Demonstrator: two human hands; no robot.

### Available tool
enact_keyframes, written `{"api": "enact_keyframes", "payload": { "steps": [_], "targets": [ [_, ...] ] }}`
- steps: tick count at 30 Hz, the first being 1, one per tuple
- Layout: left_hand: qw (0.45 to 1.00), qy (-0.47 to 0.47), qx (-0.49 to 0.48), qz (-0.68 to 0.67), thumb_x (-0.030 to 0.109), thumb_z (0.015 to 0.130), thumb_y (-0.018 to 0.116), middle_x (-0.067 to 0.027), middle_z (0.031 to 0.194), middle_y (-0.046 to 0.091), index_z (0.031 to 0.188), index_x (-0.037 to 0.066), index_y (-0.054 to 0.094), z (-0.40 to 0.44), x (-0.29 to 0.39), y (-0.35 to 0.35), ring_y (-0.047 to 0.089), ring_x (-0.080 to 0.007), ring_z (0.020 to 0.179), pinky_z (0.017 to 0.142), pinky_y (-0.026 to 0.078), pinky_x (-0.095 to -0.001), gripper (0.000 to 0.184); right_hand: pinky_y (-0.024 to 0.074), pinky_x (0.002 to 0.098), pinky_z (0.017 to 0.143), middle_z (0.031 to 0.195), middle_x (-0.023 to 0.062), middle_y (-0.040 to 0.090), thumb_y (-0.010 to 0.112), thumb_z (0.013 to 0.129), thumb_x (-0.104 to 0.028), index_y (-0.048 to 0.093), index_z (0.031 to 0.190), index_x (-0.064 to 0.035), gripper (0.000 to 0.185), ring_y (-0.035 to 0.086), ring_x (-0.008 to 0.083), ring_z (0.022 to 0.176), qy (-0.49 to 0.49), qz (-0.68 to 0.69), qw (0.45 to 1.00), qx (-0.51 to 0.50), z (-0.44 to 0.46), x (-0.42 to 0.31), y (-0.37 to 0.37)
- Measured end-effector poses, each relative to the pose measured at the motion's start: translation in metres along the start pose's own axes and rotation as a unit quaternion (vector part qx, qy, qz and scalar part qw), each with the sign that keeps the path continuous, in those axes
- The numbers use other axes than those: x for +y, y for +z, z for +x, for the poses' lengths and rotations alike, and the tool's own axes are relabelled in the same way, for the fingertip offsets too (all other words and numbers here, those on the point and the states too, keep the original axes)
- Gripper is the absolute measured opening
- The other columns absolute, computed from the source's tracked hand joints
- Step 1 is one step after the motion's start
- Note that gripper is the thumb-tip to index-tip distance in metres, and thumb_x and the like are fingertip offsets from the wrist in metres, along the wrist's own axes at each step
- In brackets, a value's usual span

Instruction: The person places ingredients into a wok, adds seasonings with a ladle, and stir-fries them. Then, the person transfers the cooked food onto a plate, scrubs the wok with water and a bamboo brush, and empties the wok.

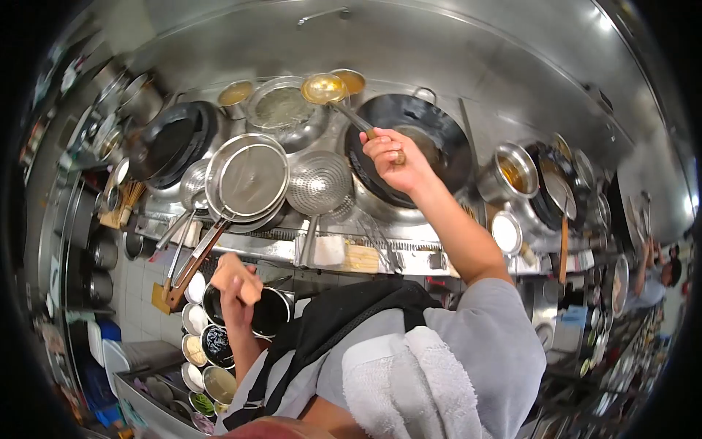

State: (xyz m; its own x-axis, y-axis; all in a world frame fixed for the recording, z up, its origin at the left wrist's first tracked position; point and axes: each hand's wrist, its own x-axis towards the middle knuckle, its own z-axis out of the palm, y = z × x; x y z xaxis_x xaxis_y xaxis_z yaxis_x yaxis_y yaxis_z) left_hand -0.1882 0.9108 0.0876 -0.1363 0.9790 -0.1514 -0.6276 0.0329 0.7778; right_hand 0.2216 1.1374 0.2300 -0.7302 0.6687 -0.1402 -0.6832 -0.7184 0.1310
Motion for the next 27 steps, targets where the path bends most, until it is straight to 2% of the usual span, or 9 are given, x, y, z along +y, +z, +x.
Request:
{"api": "enact_keyframes", "payload": {
  "steps": [4,9,15,18,19,20,22,24,27],
  "targets": [
    [0.984,-0.074,-0.154,-0.045,0.024,0.093,0.071,-0.0197,0.119,0.064,0.149,-0.001,0.038,0.053,-0.026,0.061,0.067,-0.0283,0.1,0.084,0.061,-0.0397,0.07,0.0416,0.0216,0.047,0.079,0.0008,0.05,0.05,0.106,-0.015,0.049,0.12,0.0064,0.025,0.051,0.0053,0.056,-0.046,-0.01,0.998,0.028,-0.09,0.02,0.001],
    [0.905,-0.249,-0.288,-0.188,0.063,0.097,0.057,-0.0215,0.126,0.066,0.138,0.0,0.051,0.073,-0.098,0.144,0.069,-0.0316,0.107,0.089,0.061,-0.0479,0.075,0.0419,0.0228,0.048,0.077,-0.0019,0.048,0.05,0.106,-0.014,0.053,0.116,0.004,0.021,0.051,0.0046,0.057,-0.072,0.013,0.993,0.092,-0.173,0.027,-0.028],
    [0.817,-0.412,-0.325,-0.239,0.084,0.091,0.04,-0.0321,0.152,0.044,0.133,0.012,0.061,0.055,-0.152,0.277,0.047,-0.0451,0.138,0.111,0.04,-0.066,0.087,0.0411,0.0212,0.051,0.075,-0.0011,0.053,0.056,0.106,-0.026,0.057,0.109,-0.0032,0.023,0.054,0.0063,0.06,-0.124,-0.118,0.974,0.152,-0.2,0.023,-0.094],
    [0.792,-0.423,-0.318,-0.303,0.086,0.09,0.039,-0.0302,0.145,0.051,0.129,0.014,0.061,0.054,-0.169,0.311,0.052,-0.0445,0.134,0.112,0.035,-0.0663,0.085,0.0485,0.0243,0.056,0.081,0.0033,0.063,0.05,0.108,-0.047,0.061,0.111,-0.0072,0.041,0.063,0.0121,0.067,-0.126,-0.513,0.82,0.22,-0.218,0.033,-0.112],
    [0.791,-0.43,-0.318,-0.298,0.086,0.09,0.039,-0.0302,0.145,0.051,0.129,0.014,0.061,0.05,-0.17,0.321,0.052,-0.0445,0.134,0.112,0.035,-0.0663,0.085,0.0551,0.0347,0.063,0.082,0.0094,0.066,0.047,0.107,-0.053,0.062,0.119,-0.0059,0.051,0.068,0.0223,0.071,-0.183,-0.73,0.625,0.205,-0.231,0.018,-0.137],
    [0.825,-0.419,-0.291,-0.242,0.086,0.089,0.04,-0.0301,0.144,0.051,0.127,0.014,0.062,0.045,-0.171,0.331,0.054,-0.0438,0.131,0.109,0.04,-0.0642,0.084,0.0551,0.0347,0.063,0.082,0.0094,0.066,0.047,0.107,-0.053,0.062,0.119,-0.0059,0.051,0.068,0.0223,0.071,-0.188,-0.726,0.629,0.207,-0.247,-0.003,-0.16],
    [0.858,-0.403,-0.262,-0.182,0.086,0.088,0.042,-0.03,0.144,0.052,0.125,0.015,0.064,0.046,-0.181,0.334,0.056,-0.043,0.129,0.105,0.045,-0.0621,0.084,0.0569,0.0456,0.072,0.085,0.0153,0.068,0.056,0.102,-0.05,0.061,0.128,-0.007,0.05,0.069,0.0323,0.075,-0.197,-0.853,0.307,0.373,-0.286,-0.051,-0.213],
    [0.865,-0.387,-0.221,-0.228,0.086,0.086,0.047,-0.0288,0.141,0.054,0.122,0.013,0.066,0.058,-0.202,0.324,0.063,-0.0386,0.117,0.091,0.057,-0.0534,0.083,0.0557,0.051,0.081,0.101,0.0238,0.066,0.066,0.095,-0.044,0.057,0.138,-0.0082,0.057,0.068,0.0426,0.089,-0.184,-0.845,0.17,0.473,-0.334,-0.1,-0.292],
    [0.855,-0.385,-0.197,-0.285,0.079,0.089,0.054,-0.0195,0.115,0.058,0.118,0.009,0.066,0.064,-0.217,0.319,0.061,-0.0224,0.081,0.065,0.057,-0.0334,0.077,0.0549,0.0516,0.086,0.119,0.03,0.059,0.074,0.088,-0.042,0.047,0.148,-0.009,0.074,0.065,0.0476,0.101,-0.129,-0.833,0.103,0.527,-0.367,-0.11,-0.318]
  ]
}}
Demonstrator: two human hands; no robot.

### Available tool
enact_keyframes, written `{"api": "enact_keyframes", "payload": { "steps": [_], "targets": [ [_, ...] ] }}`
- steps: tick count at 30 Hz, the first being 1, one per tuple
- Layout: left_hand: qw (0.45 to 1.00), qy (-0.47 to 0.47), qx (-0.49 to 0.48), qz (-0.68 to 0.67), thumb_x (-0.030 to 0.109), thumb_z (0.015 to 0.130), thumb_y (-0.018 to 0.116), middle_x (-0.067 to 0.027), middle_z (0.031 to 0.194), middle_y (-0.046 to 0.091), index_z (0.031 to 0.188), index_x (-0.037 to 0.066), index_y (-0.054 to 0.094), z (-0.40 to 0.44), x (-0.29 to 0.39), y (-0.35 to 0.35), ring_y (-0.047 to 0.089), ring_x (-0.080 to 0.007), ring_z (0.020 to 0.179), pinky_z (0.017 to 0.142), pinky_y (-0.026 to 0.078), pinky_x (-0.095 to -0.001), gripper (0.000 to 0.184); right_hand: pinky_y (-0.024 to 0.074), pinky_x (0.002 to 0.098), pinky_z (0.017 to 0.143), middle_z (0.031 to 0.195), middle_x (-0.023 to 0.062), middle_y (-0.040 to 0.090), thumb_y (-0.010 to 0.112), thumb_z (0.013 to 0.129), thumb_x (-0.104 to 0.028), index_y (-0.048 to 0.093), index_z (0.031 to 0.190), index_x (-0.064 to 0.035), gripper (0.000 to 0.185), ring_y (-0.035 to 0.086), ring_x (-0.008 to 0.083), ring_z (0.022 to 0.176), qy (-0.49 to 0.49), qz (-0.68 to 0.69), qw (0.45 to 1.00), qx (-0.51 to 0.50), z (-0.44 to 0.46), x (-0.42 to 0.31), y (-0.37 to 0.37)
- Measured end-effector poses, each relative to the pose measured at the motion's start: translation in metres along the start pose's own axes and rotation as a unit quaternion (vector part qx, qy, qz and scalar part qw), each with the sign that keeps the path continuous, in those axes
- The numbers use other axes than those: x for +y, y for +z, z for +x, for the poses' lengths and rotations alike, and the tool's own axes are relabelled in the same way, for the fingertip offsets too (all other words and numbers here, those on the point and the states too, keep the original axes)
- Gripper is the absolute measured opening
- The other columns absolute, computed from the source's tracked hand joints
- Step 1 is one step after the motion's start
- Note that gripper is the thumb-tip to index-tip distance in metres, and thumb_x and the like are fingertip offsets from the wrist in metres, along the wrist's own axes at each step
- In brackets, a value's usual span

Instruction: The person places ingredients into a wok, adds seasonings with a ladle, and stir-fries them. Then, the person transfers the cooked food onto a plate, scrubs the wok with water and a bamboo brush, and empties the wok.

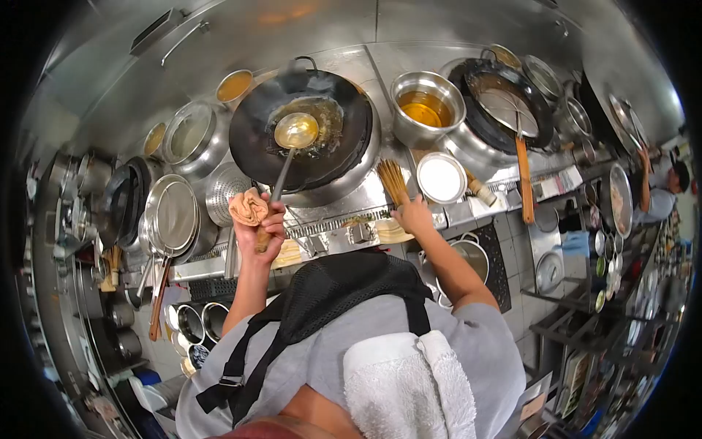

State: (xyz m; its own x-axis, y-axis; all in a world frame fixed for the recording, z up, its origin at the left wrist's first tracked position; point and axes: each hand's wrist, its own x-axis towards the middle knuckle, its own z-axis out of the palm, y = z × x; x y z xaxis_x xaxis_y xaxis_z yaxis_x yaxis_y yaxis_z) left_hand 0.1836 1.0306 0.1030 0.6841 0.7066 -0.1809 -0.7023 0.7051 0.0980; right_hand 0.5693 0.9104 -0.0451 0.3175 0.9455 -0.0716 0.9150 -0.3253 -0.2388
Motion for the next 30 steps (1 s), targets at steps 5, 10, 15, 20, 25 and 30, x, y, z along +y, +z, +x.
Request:
{"api": "enact_keyframes", "payload": {
  "steps": [5,10,15,20,25,30],
  "targets": [
    [0.998,0.04,0.002,-0.049,0.053,0.094,0.061,-0.0125,0.1,0.05,0.115,0.0,0.067,0.002,-0.013,0.003,0.053,-0.0125,0.065,0.055,0.051,-0.0246,0.057,0.0525,0.0513,0.096,0.139,0.0367,0.049,0.074,0.085,-0.04,0.025,0.162,-0.0125,0.095,0.061,0.052,0.112,0.079,0.141,0.982,-0.098,0.013,0.039,0.057],
    [0.991,0.06,0.041,-0.111,0.046,0.094,0.06,-0.0134,0.1,0.048,0.114,-0.005,0.064,-0.029,-0.017,0.018,0.049,-0.0129,0.062,0.052,0.048,-0.0255,0.055,0.0397,0.0362,0.112,0.151,0.0187,0.048,0.064,0.096,-0.014,0.024,0.162,-0.0025,0.078,0.053,0.0235,0.133,-0.035,0.585,0.81,-0.033,0.008,-0.001,-0.023],
    [0.987,0.065,0.015,-0.147,0.046,0.093,0.062,-0.0124,0.099,0.047,0.11,-0.002,0.065,-0.039,-0.015,0.025,0.049,-0.0124,0.062,0.052,0.048,-0.0249,0.052,0.0474,0.0375,0.105,0.138,0.0165,0.061,0.067,0.095,-0.02,0.039,0.158,-0.0106,0.071,0.061,0.0269,0.125,-0.194,0.499,0.844,-0.024,0.067,-0.103,-0.134],
    [0.988,0.05,0.039,-0.142,0.059,0.089,0.067,-0.0119,0.094,0.05,0.097,0.009,0.064,-0.041,-0.01,0.045,0.051,-0.0124,0.061,0.052,0.048,-0.0237,0.05,0.0571,0.0507,0.079,0.102,0.0196,0.066,0.07,0.088,-0.024,0.055,0.145,-0.0185,0.059,0.069,0.0408,0.089,-0.354,0.038,0.934,0.024,0.167,-0.2,-0.117],
    [0.982,0.061,0.024,-0.178,0.065,0.088,0.067,-0.0104,0.088,0.052,0.093,0.015,0.062,-0.055,0.013,0.034,0.051,-0.0125,0.059,0.05,0.047,-0.0231,0.051,0.059,0.0507,0.076,0.102,0.0247,0.066,0.068,0.089,-0.025,0.059,0.137,-0.0134,0.05,0.071,0.0433,0.086,-0.311,-0.06,0.944,0.095,0.206,-0.25,-0.09],
    [0.98,0.05,-0.009,-0.193,0.062,0.088,0.068,-0.0111,0.093,0.051,0.101,0.011,0.064,-0.066,0.029,0.01,0.051,-0.0132,0.06,0.051,0.048,-0.0242,0.054,0.0577,0.0529,0.084,0.105,0.0268,0.068,0.072,0.086,-0.028,0.058,0.14,-0.0206,0.057,0.071,0.0449,0.093,-0.322,-0.09,0.941,-0.045,0.225,-0.245,-0.081]
  ]
}}
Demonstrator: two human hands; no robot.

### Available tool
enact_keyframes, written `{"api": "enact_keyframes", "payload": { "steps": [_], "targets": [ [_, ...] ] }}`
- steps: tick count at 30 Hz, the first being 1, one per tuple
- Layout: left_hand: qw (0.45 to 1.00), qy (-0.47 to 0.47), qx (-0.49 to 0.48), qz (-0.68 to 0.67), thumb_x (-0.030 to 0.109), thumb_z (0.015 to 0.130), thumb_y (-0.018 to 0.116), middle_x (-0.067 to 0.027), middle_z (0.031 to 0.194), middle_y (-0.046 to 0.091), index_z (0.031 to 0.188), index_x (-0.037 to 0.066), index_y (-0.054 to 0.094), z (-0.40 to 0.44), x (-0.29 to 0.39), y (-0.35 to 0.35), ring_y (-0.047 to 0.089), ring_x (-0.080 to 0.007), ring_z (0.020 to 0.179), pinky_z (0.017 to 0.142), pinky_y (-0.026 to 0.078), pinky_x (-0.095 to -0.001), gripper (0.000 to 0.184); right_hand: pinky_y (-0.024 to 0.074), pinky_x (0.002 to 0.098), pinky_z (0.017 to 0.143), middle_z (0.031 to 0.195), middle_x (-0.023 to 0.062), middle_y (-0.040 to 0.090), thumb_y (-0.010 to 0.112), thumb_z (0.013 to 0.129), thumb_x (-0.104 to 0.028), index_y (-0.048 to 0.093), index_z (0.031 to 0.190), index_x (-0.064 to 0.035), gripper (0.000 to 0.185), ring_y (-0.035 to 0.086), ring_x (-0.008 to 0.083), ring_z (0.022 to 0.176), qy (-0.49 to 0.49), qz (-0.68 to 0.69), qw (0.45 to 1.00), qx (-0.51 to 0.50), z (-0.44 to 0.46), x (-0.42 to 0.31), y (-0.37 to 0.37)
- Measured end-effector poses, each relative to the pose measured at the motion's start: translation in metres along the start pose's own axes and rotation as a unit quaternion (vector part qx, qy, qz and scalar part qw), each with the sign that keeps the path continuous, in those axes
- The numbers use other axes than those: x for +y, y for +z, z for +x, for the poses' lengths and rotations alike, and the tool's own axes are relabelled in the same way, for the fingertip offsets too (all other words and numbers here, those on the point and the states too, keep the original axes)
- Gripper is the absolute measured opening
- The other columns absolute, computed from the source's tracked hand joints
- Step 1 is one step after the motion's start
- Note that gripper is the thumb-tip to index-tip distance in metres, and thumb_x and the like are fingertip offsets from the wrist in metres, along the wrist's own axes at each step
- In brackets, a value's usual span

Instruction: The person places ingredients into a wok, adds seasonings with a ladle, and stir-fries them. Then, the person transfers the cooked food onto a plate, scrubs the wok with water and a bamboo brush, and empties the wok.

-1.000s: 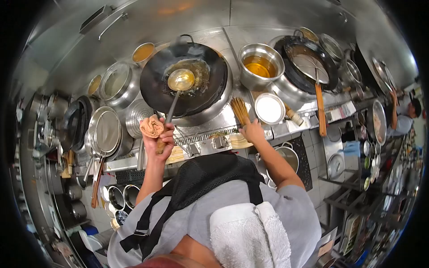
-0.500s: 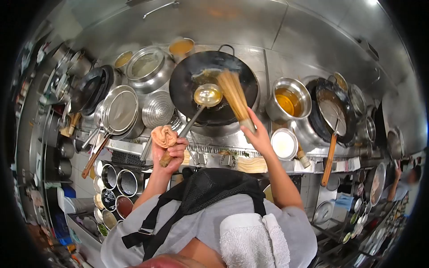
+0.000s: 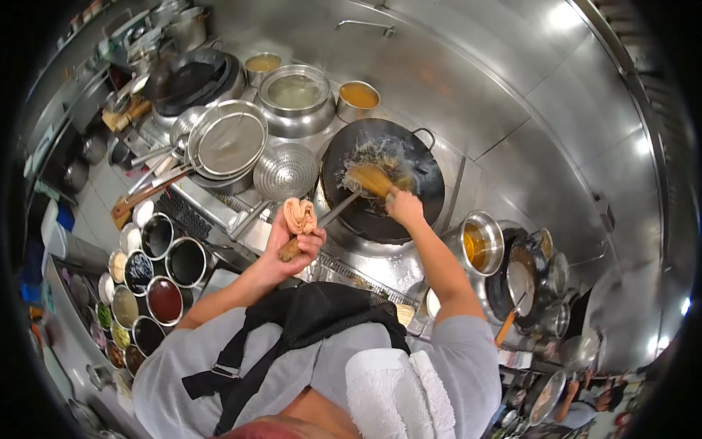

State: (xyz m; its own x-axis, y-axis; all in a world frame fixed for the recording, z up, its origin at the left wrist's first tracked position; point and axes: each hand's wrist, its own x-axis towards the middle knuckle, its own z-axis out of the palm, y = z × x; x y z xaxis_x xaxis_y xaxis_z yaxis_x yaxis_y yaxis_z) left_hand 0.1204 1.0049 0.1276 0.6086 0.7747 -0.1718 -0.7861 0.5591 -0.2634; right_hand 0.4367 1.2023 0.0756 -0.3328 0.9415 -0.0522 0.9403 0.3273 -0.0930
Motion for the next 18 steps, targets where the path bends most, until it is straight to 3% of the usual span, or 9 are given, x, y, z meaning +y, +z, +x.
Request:
{"api": "enact_keyframes", "payload": {
  "steps": [3,5,6,9,11,13,15,17,18],
  "targets": [
    [0.992,0.012,0.02,0.126,0.061,0.092,0.064,-0.0079,0.086,0.054,0.1,0.012,0.065,0.004,0.014,0.006,0.05,-0.0109,0.056,0.047,0.045,-0.0221,0.05,0.0566,0.0518,0.091,0.112,0.0272,0.071,0.074,0.084,-0.029,0.061,0.137,-0.0169,0.056,0.07,0.0455,0.103,0.051,-0.049,0.997,0.032,-0.01,-0.031,-0.034],
    [0.984,0.027,0.037,0.174,0.061,0.096,0.06,-0.004,0.077,0.057,0.098,0.013,0.064,0.0,0.028,0.009,0.048,-0.0086,0.052,0.043,0.042,-0.0207,0.048,0.0574,0.0514,0.087,0.109,0.0261,0.073,0.074,0.086,-0.027,0.062,0.136,-0.0151,0.053,0.07,0.0444,0.101,0.0,0.013,1.0,-0.013,-0.025,-0.035,-0.035],
    [0.977,0.007,0.035,0.209,0.06,0.096,0.059,-0.0033,0.076,0.059,0.097,0.013,0.064,-0.002,0.04,0.0,0.048,-0.0084,0.051,0.042,0.041,-0.0204,0.048,0.0571,0.0529,0.086,0.102,0.0259,0.073,0.074,0.086,-0.028,0.062,0.135,-0.0173,0.052,0.071,0.0445,0.098,-0.039,0.176,0.982,-0.056,-0.015,0.001,-0.005],
    [0.966,0.0,0.051,0.252,0.06,0.098,0.057,-0.0035,0.071,0.062,0.096,0.01,0.064,-0.005,0.046,-0.005,0.047,-0.009,0.046,0.038,0.037,-0.0206,0.051,0.0555,0.0513,0.093,0.109,0.0274,0.072,0.074,0.085,-0.031,0.063,0.136,-0.0172,0.054,0.07,0.0459,0.102,0.055,-0.006,0.998,-0.023,-0.02,0.008,-0.029],
    [0.891,0.032,0.097,0.442,0.06,0.099,0.056,-0.0048,0.066,0.061,0.092,0.007,0.065,-0.002,0.049,-0.012,0.049,-0.0108,0.043,0.037,0.037,-0.0219,0.054,0.0552,0.0502,0.094,0.111,0.0263,0.073,0.074,0.085,-0.031,0.063,0.136,-0.0173,0.054,0.069,0.045,0.104,0.059,-0.053,0.997,-0.018,-0.024,-0.004,-0.031],
    [0.868,0.023,0.092,0.488,0.061,0.098,0.057,-0.0054,0.063,0.061,0.09,0.005,0.065,-0.005,0.051,-0.002,0.05,-0.0117,0.041,0.037,0.038,-0.0232,0.056,0.0571,0.0501,0.088,0.108,0.0231,0.074,0.074,0.086,-0.028,0.063,0.137,-0.019,0.053,0.071,0.0416,0.099,-0.02,0.063,0.998,0.011,-0.039,-0.001,-0.023],
    [0.836,0.03,0.138,0.53,0.061,0.097,0.058,-0.0051,0.064,0.061,0.091,0.005,0.067,-0.012,0.045,0.014,0.05,-0.0114,0.042,0.038,0.038,-0.0236,0.057,0.057,0.0509,0.088,0.107,0.0224,0.074,0.073,0.086,-0.027,0.063,0.137,-0.0193,0.053,0.071,0.0421,0.099,0.012,0.16,0.985,-0.06,-0.038,0.029,-0.01],
    [0.819,0.01,0.113,0.563,0.058,0.097,0.06,-0.0049,0.066,0.062,0.095,0.005,0.068,-0.004,0.049,0.005,0.05,-0.0108,0.043,0.038,0.038,-0.0235,0.054,0.0549,0.0474,0.095,0.115,0.025,0.072,0.076,0.084,-0.03,0.065,0.136,-0.0171,0.054,0.069,0.0443,0.106,0.077,-0.055,0.994,-0.045,-0.031,0.012,-0.045],
    [0.787,0.03,0.116,0.605,0.057,0.096,0.062,-0.0046,0.067,0.063,0.095,0.005,0.068,0.001,0.047,0.002,0.05,-0.0105,0.044,0.039,0.038,-0.0237,0.052,0.0549,0.0471,0.095,0.114,0.0242,0.073,0.076,0.084,-0.03,0.066,0.136,-0.0172,0.055,0.069,0.0438,0.107,0.098,-0.073,0.992,-0.023,-0.033,-0.004,-0.05]
  ]
}}
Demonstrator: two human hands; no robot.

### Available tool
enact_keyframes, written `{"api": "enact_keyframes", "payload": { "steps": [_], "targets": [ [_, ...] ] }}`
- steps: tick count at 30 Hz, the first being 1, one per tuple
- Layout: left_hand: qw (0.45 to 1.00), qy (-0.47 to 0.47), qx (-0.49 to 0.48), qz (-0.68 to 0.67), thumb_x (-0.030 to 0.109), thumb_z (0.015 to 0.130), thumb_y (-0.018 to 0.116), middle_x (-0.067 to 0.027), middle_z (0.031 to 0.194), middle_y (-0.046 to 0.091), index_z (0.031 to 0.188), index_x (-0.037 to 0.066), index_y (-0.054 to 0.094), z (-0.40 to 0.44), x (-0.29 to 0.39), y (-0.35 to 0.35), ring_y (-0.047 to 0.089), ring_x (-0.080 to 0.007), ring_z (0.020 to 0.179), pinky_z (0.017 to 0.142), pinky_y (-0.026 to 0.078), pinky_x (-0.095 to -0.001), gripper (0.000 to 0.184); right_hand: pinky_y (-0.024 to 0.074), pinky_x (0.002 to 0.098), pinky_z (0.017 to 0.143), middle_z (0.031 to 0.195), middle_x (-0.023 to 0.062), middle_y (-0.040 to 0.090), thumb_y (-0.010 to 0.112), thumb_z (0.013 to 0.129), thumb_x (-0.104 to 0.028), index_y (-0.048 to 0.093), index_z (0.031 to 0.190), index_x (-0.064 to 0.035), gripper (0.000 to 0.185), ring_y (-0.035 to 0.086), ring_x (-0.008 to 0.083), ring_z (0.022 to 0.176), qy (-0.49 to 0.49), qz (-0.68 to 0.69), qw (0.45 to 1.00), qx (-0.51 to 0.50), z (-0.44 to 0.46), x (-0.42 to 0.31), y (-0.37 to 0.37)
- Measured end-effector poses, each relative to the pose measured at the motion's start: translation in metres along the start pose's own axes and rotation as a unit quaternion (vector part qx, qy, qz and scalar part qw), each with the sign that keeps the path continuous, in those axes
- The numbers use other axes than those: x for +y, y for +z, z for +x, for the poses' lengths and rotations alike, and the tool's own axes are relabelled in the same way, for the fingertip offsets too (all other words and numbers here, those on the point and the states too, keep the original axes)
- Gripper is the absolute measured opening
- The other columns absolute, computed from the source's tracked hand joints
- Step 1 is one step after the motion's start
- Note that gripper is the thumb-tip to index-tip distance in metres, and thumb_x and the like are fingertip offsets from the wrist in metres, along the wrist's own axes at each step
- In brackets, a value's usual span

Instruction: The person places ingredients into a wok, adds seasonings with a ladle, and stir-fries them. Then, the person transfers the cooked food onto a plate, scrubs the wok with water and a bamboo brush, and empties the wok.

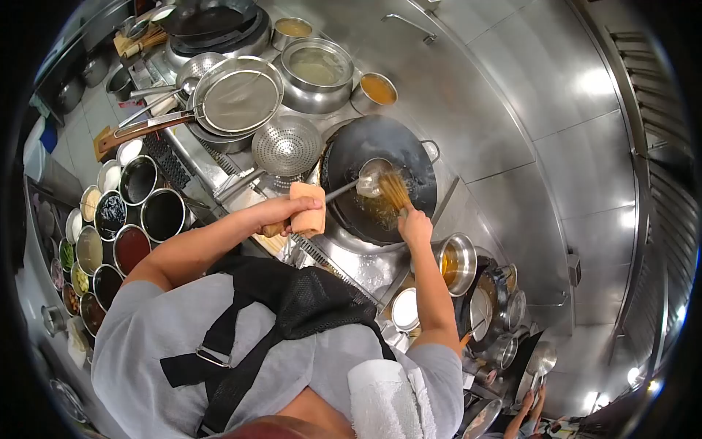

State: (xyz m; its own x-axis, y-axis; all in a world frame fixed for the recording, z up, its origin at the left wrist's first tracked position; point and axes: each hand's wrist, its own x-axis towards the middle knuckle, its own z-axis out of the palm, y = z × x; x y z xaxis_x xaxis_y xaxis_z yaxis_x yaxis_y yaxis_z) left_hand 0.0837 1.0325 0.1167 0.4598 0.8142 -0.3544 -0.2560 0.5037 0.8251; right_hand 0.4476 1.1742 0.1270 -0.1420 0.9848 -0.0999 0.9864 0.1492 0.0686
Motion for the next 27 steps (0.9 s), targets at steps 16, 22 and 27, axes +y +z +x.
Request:
{"api": "enact_keyframes", "payload": {
  "steps": [16,22,27],
  "targets": [
    [0.993,0.029,0.02,0.115,0.057,0.087,0.075,-0.0059,0.087,0.068,0.117,0.005,0.065,0.001,-0.009,0.013,0.062,-0.0122,0.065,0.052,0.048,-0.0271,0.062,0.057,0.0523,0.09,0.108,0.024,0.074,0.075,0.086,-0.033,0.062,0.137,-0.0237,0.054,0.071,0.044,0.099,0.023,-0.001,0.999,0.043,-0.02,0.003,0.02],
    [0.999,0.01,0.022,0.03,0.057,0.093,0.067,-0.006,0.071,0.064,0.109,0.006,0.065,-0.005,-0.007,0.025,0.053,-0.0127,0.049,0.042,0.041,-0.0263,0.054,0.0572,0.053,0.082,0.099,0.0253,0.071,0.071,0.088,-0.028,0.062,0.136,-0.0207,0.049,0.071,0.0449,0.091,-0.014,-0.01,0.998,0.057,-0.017,0.007,0.024],
    [0.894,-0.06,-0.132,-0.424,0.056,0.097,0.061,-0.0029,0.08,0.06,0.107,0.006,0.06,0.003,-0.024,0.008,0.05,-0.0076,0.052,0.042,0.041,-0.0204,0.052,0.0587,0.0512,0.08,0.096,0.0261,0.07,0.072,0.087,-0.024,0.063,0.135,-0.0162,0.05,0.072,0.0432,0.087,-0.05,0.066,0.99,0.112,-0.024,-0.016,0.007]
  ]
}}
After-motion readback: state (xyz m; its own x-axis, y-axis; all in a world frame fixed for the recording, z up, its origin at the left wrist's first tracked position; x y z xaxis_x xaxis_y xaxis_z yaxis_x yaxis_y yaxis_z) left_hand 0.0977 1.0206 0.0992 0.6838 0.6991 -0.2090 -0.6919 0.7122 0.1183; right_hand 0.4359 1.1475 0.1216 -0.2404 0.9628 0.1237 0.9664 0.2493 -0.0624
